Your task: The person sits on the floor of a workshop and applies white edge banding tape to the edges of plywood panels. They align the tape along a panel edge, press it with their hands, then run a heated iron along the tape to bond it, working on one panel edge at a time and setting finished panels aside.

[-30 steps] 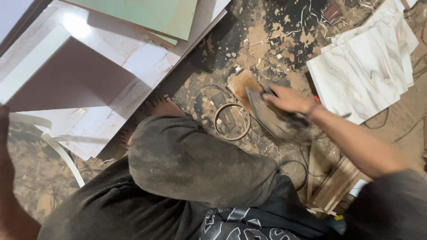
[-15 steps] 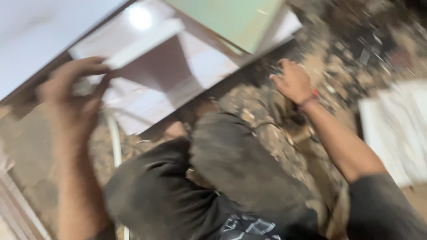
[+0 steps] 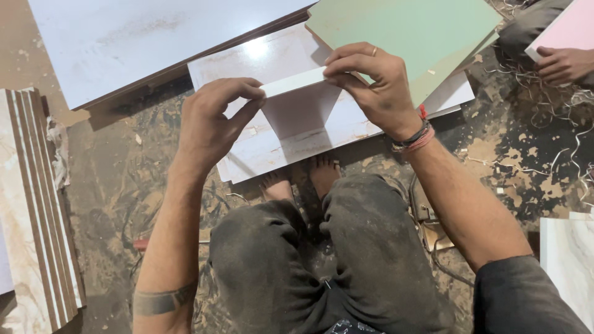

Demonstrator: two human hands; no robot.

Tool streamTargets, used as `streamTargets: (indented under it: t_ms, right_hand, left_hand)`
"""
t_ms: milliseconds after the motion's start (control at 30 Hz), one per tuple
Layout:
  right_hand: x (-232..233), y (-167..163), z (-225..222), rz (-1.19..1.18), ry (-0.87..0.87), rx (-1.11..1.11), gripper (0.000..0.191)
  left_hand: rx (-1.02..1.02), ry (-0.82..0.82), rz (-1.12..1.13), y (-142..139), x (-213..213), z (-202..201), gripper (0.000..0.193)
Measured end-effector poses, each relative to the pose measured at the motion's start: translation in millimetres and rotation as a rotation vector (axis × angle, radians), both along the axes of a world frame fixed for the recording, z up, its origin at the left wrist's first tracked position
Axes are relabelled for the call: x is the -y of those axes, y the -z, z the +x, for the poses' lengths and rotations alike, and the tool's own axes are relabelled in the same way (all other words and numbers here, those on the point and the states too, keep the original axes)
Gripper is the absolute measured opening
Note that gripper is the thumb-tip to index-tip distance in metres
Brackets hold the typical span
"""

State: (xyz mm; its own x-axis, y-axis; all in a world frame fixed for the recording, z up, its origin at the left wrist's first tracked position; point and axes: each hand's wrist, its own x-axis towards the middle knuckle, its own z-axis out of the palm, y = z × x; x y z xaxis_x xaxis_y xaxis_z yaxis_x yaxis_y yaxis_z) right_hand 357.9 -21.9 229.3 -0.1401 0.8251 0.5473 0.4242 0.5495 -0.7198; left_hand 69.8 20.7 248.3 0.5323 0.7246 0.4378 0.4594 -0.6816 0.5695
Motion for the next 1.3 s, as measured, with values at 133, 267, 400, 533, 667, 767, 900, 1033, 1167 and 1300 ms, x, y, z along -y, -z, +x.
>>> streamTargets:
  t_ms: [133,267,400,533,667,767,900,1033,1167,1300]
  right_hand:
    - [-2.5,10.4,5.3,0.053,-0.003,0.013,0.013]
    - [-5.4,16.2,6.3,0.066,0.001,0.003,0.011]
    - [-4.9,29.6,5.1,-0.022,-0.051,-0.187,0.027]
    - [-8.5,57.7,-2.5,-0.272,-0.082,-0.42,0.052]
    - [-15.1,85.8,-10.2,-0.393,-0.021,-0.391,0.044]
    - [-15.5,97.3,-10.2,-0.37,-0.014,-0.375,0.04]
    - [-11.1,106.6,-7.2,-0.382,0.122,-0.14,0.037]
    - [-12.0,116.8,-4.9,-0.173,0.143,-0.007,0.041]
    - [-22.3,121.7,-1.2,0.046,0.185,0.115,0.042]
    - [-27.2,115.9,-2.6,-0.207,0.115,0.081,0.041]
  left_hand:
    - [0.029,0.006,-0.017,1.3,-2.2,0.5,0.012]
    - [0.021,0.017,-0.025,-0.2,-3.6,2.0,0.012]
    - [-0.086,0.011,0.025,-13.2,-7.0,3.2,0.008]
    - [-0.221,-0.015,0.124,-30.3,-28.6,19.7,0.024]
    - [-0.281,-0.027,-0.039,-8.5,-60.1,84.2,0.05]
    - [-0.355,-0.024,-0.36,16.0,-72.1,90.6,0.067]
    - [-0.615,-0.135,-0.132,27.7,-66.8,102.1,0.078]
    - [-0.417,-0.106,-0.092,24.6,-51.6,164.8,0.087]
    - [-0.559,-0.12,-0.063,28.9,-62.0,212.4,0.084]
    - [-0.509,-0.053,-0.02,32.3,-69.1,187.3,0.089]
